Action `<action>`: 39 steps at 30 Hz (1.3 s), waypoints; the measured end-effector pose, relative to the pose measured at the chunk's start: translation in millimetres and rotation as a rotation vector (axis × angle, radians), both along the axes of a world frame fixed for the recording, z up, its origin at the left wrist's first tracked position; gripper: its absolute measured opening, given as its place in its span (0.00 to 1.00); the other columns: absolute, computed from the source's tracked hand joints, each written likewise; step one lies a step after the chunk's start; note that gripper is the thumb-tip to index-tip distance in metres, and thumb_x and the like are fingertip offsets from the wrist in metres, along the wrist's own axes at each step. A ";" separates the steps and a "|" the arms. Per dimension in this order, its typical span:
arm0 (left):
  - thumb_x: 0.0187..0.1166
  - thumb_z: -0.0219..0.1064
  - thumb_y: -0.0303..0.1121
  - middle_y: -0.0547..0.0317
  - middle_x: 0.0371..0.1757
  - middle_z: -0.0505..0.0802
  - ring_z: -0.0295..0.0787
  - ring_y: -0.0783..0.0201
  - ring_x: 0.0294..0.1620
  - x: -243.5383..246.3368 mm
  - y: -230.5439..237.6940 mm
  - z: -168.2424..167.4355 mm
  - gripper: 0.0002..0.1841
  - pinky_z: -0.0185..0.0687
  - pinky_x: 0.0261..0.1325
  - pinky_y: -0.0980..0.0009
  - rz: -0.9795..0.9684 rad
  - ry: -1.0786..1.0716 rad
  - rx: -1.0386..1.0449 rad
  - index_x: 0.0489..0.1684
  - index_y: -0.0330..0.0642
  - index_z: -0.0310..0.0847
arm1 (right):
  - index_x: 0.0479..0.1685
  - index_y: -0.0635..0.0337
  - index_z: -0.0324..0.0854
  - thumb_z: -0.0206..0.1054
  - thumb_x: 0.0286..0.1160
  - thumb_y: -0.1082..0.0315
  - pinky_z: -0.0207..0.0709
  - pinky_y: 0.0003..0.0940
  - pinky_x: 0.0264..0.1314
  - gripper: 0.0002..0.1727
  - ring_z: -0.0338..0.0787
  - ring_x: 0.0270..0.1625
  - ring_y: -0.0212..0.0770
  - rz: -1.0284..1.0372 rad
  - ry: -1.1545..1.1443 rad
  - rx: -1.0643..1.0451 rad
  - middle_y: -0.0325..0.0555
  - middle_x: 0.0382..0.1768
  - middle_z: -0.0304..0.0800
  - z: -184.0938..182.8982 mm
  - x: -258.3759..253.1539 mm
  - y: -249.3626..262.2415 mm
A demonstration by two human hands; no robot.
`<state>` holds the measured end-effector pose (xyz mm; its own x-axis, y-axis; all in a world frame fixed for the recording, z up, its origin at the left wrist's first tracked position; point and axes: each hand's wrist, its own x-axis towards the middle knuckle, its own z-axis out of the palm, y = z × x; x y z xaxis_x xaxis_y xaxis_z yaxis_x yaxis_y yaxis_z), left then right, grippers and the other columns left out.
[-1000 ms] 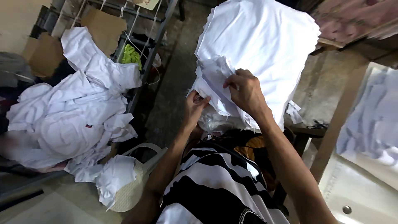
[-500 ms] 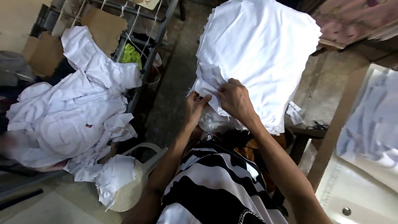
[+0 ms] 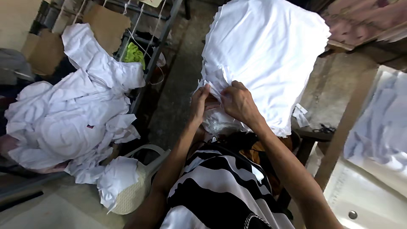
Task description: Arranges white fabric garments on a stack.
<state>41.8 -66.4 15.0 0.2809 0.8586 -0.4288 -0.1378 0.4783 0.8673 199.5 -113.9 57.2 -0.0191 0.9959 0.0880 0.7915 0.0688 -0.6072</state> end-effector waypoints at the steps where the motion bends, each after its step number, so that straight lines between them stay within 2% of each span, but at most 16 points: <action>1: 0.91 0.51 0.55 0.55 0.46 0.93 0.94 0.60 0.40 -0.9 1.1 -0.2 0.23 0.95 0.43 0.59 -0.005 -0.012 -0.013 0.62 0.45 0.78 | 0.41 0.66 0.89 0.70 0.72 0.72 0.84 0.53 0.49 0.07 0.87 0.49 0.59 0.006 -0.002 0.007 0.60 0.45 0.85 0.3 1.1 0.3; 3: 0.92 0.51 0.55 0.53 0.50 0.92 0.94 0.58 0.43 -0.5 3.9 -0.6 0.25 0.94 0.45 0.56 0.003 -0.021 -0.034 0.67 0.44 0.77 | 0.41 0.67 0.89 0.69 0.73 0.74 0.84 0.54 0.50 0.06 0.87 0.49 0.60 0.012 -0.002 0.001 0.60 0.45 0.85 1.3 2.3 1.2; 5: 0.92 0.53 0.49 0.50 0.47 0.92 0.95 0.56 0.41 1.7 8.1 -4.0 0.21 0.95 0.43 0.56 0.032 -0.025 -0.039 0.61 0.39 0.77 | 0.41 0.66 0.90 0.70 0.74 0.72 0.83 0.54 0.50 0.06 0.87 0.48 0.59 0.017 0.016 -0.011 0.59 0.44 0.85 1.8 2.3 2.1; 9: 0.91 0.56 0.49 0.56 0.36 0.89 0.90 0.64 0.34 4.2 9.4 -10.7 0.19 0.91 0.38 0.65 0.048 -0.003 -0.016 0.50 0.39 0.76 | 0.40 0.62 0.90 0.79 0.69 0.57 0.82 0.52 0.50 0.16 0.86 0.49 0.56 -0.001 0.035 -0.026 0.57 0.44 0.85 0.4 -2.1 1.1; 12: 0.91 0.56 0.49 0.55 0.38 0.90 0.91 0.63 0.36 5.1 9.9 -9.4 0.20 0.92 0.39 0.64 0.051 -0.006 -0.023 0.51 0.39 0.77 | 0.40 0.63 0.89 0.79 0.69 0.61 0.83 0.53 0.51 0.13 0.86 0.51 0.58 -0.010 0.000 -0.004 0.58 0.45 0.85 -2.2 -4.8 1.3; 16: 0.92 0.53 0.50 0.50 0.45 0.91 0.94 0.58 0.41 4.3 10.3 -8.0 0.22 0.94 0.42 0.58 0.045 -0.033 -0.043 0.60 0.38 0.77 | 0.37 0.66 0.87 0.72 0.75 0.69 0.84 0.52 0.48 0.07 0.87 0.48 0.58 -0.025 -0.032 0.045 0.58 0.43 0.85 -3.9 -5.3 1.9; 18: 0.93 0.50 0.51 0.49 0.47 0.92 0.94 0.56 0.41 3.0 8.7 -7.3 0.23 0.94 0.43 0.56 0.039 -0.052 -0.050 0.63 0.37 0.75 | 0.38 0.66 0.87 0.71 0.76 0.69 0.84 0.53 0.50 0.07 0.87 0.49 0.58 -0.034 -0.011 0.038 0.58 0.44 0.85 -2.8 -3.0 -0.7; 20: 0.93 0.51 0.51 0.53 0.46 0.92 0.95 0.59 0.40 0.7 3.3 -4.9 0.22 0.94 0.42 0.59 0.025 -0.040 -0.039 0.63 0.42 0.76 | 0.40 0.66 0.85 0.69 0.76 0.68 0.83 0.54 0.49 0.08 0.87 0.49 0.58 -0.048 0.021 0.008 0.58 0.45 0.84 -1.4 0.6 -1.5; 24: 0.86 0.64 0.31 0.50 0.53 0.89 0.93 0.59 0.44 -1.7 -4.9 2.7 0.18 0.94 0.46 0.59 -0.026 0.046 0.009 0.70 0.37 0.72 | 0.44 0.68 0.86 0.66 0.78 0.67 0.83 0.56 0.47 0.11 0.90 0.47 0.57 -0.089 0.100 -0.054 0.61 0.47 0.89 1.4 17.6 12.2; 26: 0.82 0.68 0.26 0.46 0.53 0.90 0.94 0.58 0.44 -0.6 -4.5 1.3 0.18 0.95 0.46 0.59 -0.045 0.123 0.028 0.67 0.32 0.74 | 0.45 0.67 0.84 0.65 0.77 0.67 0.81 0.53 0.42 0.10 0.89 0.41 0.54 -0.094 0.125 -0.038 0.59 0.43 0.88 3.7 27.8 15.9; 28: 0.80 0.72 0.28 0.43 0.49 0.93 0.96 0.56 0.42 1.4 0.4 -4.6 0.16 0.96 0.46 0.59 -0.042 0.165 0.072 0.60 0.29 0.79 | 0.47 0.65 0.82 0.66 0.77 0.68 0.80 0.51 0.37 0.09 0.87 0.37 0.52 -0.098 0.142 -0.042 0.57 0.39 0.86 7.9 35.0 18.6; 30: 0.79 0.73 0.29 0.44 0.46 0.93 0.95 0.58 0.41 4.4 6.4 -6.4 0.16 0.96 0.47 0.59 -0.043 0.186 0.121 0.58 0.29 0.79 | 0.51 0.64 0.80 0.66 0.77 0.69 0.80 0.51 0.34 0.10 0.88 0.34 0.52 -0.103 0.152 -0.043 0.56 0.38 0.87 7.8 38.2 19.6; 33: 0.79 0.74 0.30 0.46 0.46 0.94 0.96 0.58 0.40 9.9 14.3 -4.5 0.16 0.96 0.46 0.59 -0.035 0.183 0.164 0.57 0.29 0.80 | 0.64 0.61 0.75 0.68 0.75 0.73 0.85 0.50 0.36 0.19 0.91 0.38 0.52 -0.030 0.181 -0.017 0.57 0.45 0.89 1.7 35.1 19.5; 35: 0.79 0.73 0.29 0.48 0.42 0.93 0.94 0.61 0.36 14.9 19.9 -1.2 0.14 0.96 0.43 0.62 -0.032 0.192 0.183 0.55 0.30 0.80 | 0.71 0.59 0.73 0.75 0.72 0.62 0.85 0.55 0.50 0.28 0.92 0.50 0.55 0.034 0.186 -0.047 0.58 0.54 0.89 -4.7 30.5 19.8; 37: 0.77 0.74 0.30 0.51 0.39 0.92 0.92 0.64 0.36 19.0 24.6 -1.9 0.13 0.91 0.41 0.65 -0.042 0.265 0.238 0.51 0.32 0.82 | 0.74 0.57 0.71 0.82 0.64 0.51 0.84 0.58 0.57 0.39 0.90 0.56 0.57 0.050 0.152 -0.073 0.58 0.58 0.87 -10.2 23.8 20.0; 39: 0.77 0.75 0.35 0.52 0.37 0.90 0.90 0.64 0.34 23.0 27.0 -1.7 0.14 0.91 0.40 0.64 -0.059 0.291 0.267 0.48 0.33 0.81 | 0.74 0.59 0.70 0.84 0.64 0.58 0.85 0.59 0.54 0.38 0.90 0.55 0.60 0.022 0.122 -0.050 0.60 0.59 0.86 -10.0 19.1 19.2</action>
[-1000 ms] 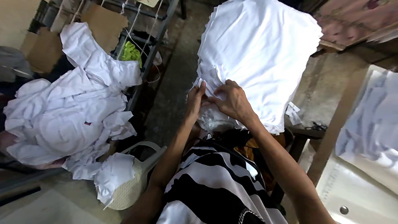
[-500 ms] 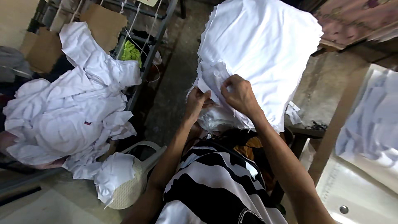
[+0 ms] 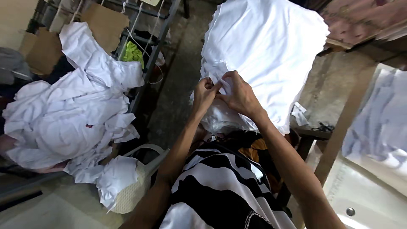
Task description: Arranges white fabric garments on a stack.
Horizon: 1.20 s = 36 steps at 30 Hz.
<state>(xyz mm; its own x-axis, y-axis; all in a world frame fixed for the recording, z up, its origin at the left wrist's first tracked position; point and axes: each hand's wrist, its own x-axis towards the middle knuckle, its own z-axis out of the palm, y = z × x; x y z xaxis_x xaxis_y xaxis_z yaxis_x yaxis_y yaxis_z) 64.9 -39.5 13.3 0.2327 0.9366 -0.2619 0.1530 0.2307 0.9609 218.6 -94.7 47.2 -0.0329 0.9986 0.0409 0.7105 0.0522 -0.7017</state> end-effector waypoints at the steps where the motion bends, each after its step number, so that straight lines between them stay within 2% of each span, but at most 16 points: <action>1: 0.78 0.75 0.37 0.52 0.37 0.90 0.91 0.63 0.33 1.6 0.6 1.0 0.15 0.93 0.39 0.64 -0.007 -0.021 -0.007 0.47 0.33 0.80 | 0.73 0.60 0.70 0.82 0.67 0.64 0.86 0.58 0.51 0.35 0.92 0.52 0.59 -0.019 -0.004 0.018 0.60 0.58 0.87 0.7 -0.4 -0.3; 4: 0.85 0.68 0.36 0.49 0.40 0.93 0.95 0.60 0.36 1.6 2.2 6.9 0.14 0.96 0.42 0.62 -0.067 -0.158 -0.058 0.52 0.32 0.80 | 0.74 0.59 0.69 0.72 0.75 0.73 0.86 0.55 0.41 0.28 0.93 0.42 0.56 -0.040 0.041 0.012 0.59 0.50 0.90 2.2 4.2 1.5; 7: 0.89 0.61 0.33 0.49 0.46 0.91 0.94 0.58 0.39 -0.4 4.1 -1.6 0.12 0.96 0.42 0.61 -0.140 -0.222 0.013 0.62 0.34 0.77 | 0.71 0.61 0.72 0.68 0.74 0.74 0.87 0.52 0.47 0.24 0.93 0.43 0.52 -0.057 0.099 -0.035 0.57 0.48 0.90 -2.4 13.1 11.9; 10: 0.84 0.69 0.35 0.49 0.51 0.90 0.93 0.58 0.38 0.4 4.1 -9.2 0.19 0.96 0.38 0.61 -0.148 -0.099 0.122 0.69 0.40 0.75 | 0.71 0.61 0.73 0.70 0.73 0.75 0.87 0.47 0.48 0.25 0.92 0.44 0.48 -0.083 0.182 -0.052 0.55 0.49 0.90 -7.6 17.7 16.7; 12: 0.78 0.75 0.42 0.51 0.48 0.89 0.91 0.61 0.36 2.9 1.2 -8.7 0.25 0.94 0.37 0.63 -0.115 0.034 0.184 0.68 0.41 0.74 | 0.70 0.61 0.72 0.73 0.73 0.73 0.86 0.44 0.44 0.26 0.90 0.38 0.44 -0.089 0.254 -0.039 0.52 0.43 0.90 -10.9 19.6 18.0; 14: 0.76 0.76 0.45 0.52 0.44 0.90 0.92 0.62 0.35 4.9 -0.3 -4.9 0.27 0.94 0.37 0.63 -0.096 0.143 0.203 0.66 0.39 0.72 | 0.71 0.61 0.69 0.74 0.73 0.72 0.88 0.42 0.46 0.28 0.93 0.39 0.42 -0.092 0.303 -0.047 0.49 0.42 0.93 -11.5 20.6 19.7; 18: 0.77 0.75 0.35 0.49 0.45 0.92 0.93 0.60 0.39 -0.1 -2.3 -1.7 0.25 0.93 0.44 0.61 -0.142 0.222 0.268 0.68 0.34 0.72 | 0.73 0.60 0.67 0.72 0.70 0.77 0.90 0.40 0.46 0.30 0.95 0.42 0.41 -0.130 0.389 -0.071 0.49 0.45 0.95 -9.1 25.3 21.7; 22: 0.76 0.74 0.27 0.47 0.47 0.91 0.93 0.58 0.43 -13.2 -11.3 4.1 0.31 0.93 0.48 0.60 -0.121 0.016 0.233 0.77 0.32 0.63 | 0.72 0.61 0.67 0.71 0.69 0.78 0.90 0.40 0.49 0.29 0.95 0.45 0.41 -0.167 0.436 -0.058 0.50 0.48 0.94 -3.4 29.6 21.2; 24: 0.74 0.74 0.23 0.50 0.42 0.89 0.92 0.59 0.38 -15.2 -16.8 7.1 0.32 0.94 0.44 0.61 -0.079 -0.150 0.242 0.77 0.36 0.62 | 0.73 0.60 0.67 0.71 0.70 0.76 0.90 0.39 0.49 0.30 0.94 0.46 0.39 -0.126 0.409 -0.029 0.49 0.49 0.93 -0.1 25.8 16.3; 26: 0.75 0.73 0.23 0.53 0.44 0.89 0.90 0.62 0.38 -15.6 -17.3 9.4 0.30 0.93 0.44 0.63 -0.108 -0.212 0.272 0.77 0.41 0.65 | 0.79 0.54 0.64 0.76 0.70 0.70 0.88 0.39 0.48 0.36 0.93 0.47 0.41 -0.059 0.347 -0.036 0.48 0.55 0.91 11.0 16.5 4.6; 28: 0.76 0.71 0.20 0.49 0.56 0.88 0.90 0.62 0.47 -14.6 -4.1 5.0 0.28 0.91 0.53 0.65 -0.231 -0.200 0.376 0.76 0.36 0.69 | 0.87 0.48 0.56 0.83 0.62 0.64 0.88 0.49 0.52 0.50 0.91 0.53 0.50 -0.026 0.224 -0.060 0.53 0.62 0.87 14.9 7.1 1.9; 30: 0.72 0.72 0.16 0.46 0.62 0.88 0.90 0.58 0.59 -13.3 10.3 7.3 0.33 0.89 0.63 0.62 -0.392 -0.024 0.524 0.80 0.35 0.68 | 0.90 0.51 0.53 0.79 0.59 0.73 0.87 0.58 0.55 0.53 0.91 0.56 0.59 -0.050 0.120 -0.023 0.60 0.62 0.85 7.2 1.8 6.1; 31: 0.67 0.74 0.16 0.45 0.68 0.85 0.85 0.56 0.67 -11.9 16.9 12.2 0.38 0.85 0.70 0.61 -0.469 0.146 0.655 0.83 0.38 0.68 | 0.90 0.53 0.54 0.76 0.57 0.78 0.87 0.57 0.55 0.53 0.92 0.54 0.57 -0.077 0.129 0.002 0.59 0.61 0.87 4.4 2.1 7.1; 33: 0.55 0.82 0.21 0.41 0.80 0.76 0.66 0.41 0.84 -7.5 32.8 21.3 0.50 0.67 0.84 0.49 -0.593 0.438 0.956 0.88 0.52 0.67 | 0.90 0.55 0.53 0.76 0.55 0.81 0.90 0.47 0.57 0.54 0.95 0.53 0.47 -0.091 0.219 0.042 0.53 0.59 0.91 2.6 6.0 7.2; 35: 0.48 0.84 0.24 0.41 0.89 0.67 0.52 0.35 0.92 0.1 51.7 31.9 0.55 0.57 0.89 0.45 -0.705 0.500 1.146 0.90 0.54 0.63 | 0.88 0.59 0.52 0.77 0.54 0.80 0.90 0.44 0.60 0.54 0.95 0.55 0.44 -0.076 0.256 0.055 0.51 0.59 0.92 4.2 9.1 5.9; 36: 0.47 0.83 0.24 0.42 0.90 0.67 0.52 0.38 0.92 5.6 61.4 37.4 0.56 0.54 0.91 0.46 -0.787 0.488 1.194 0.91 0.51 0.61 | 0.87 0.63 0.53 0.78 0.54 0.79 0.89 0.44 0.61 0.53 0.95 0.56 0.45 -0.080 0.248 0.062 0.52 0.60 0.91 5.4 12.2 5.2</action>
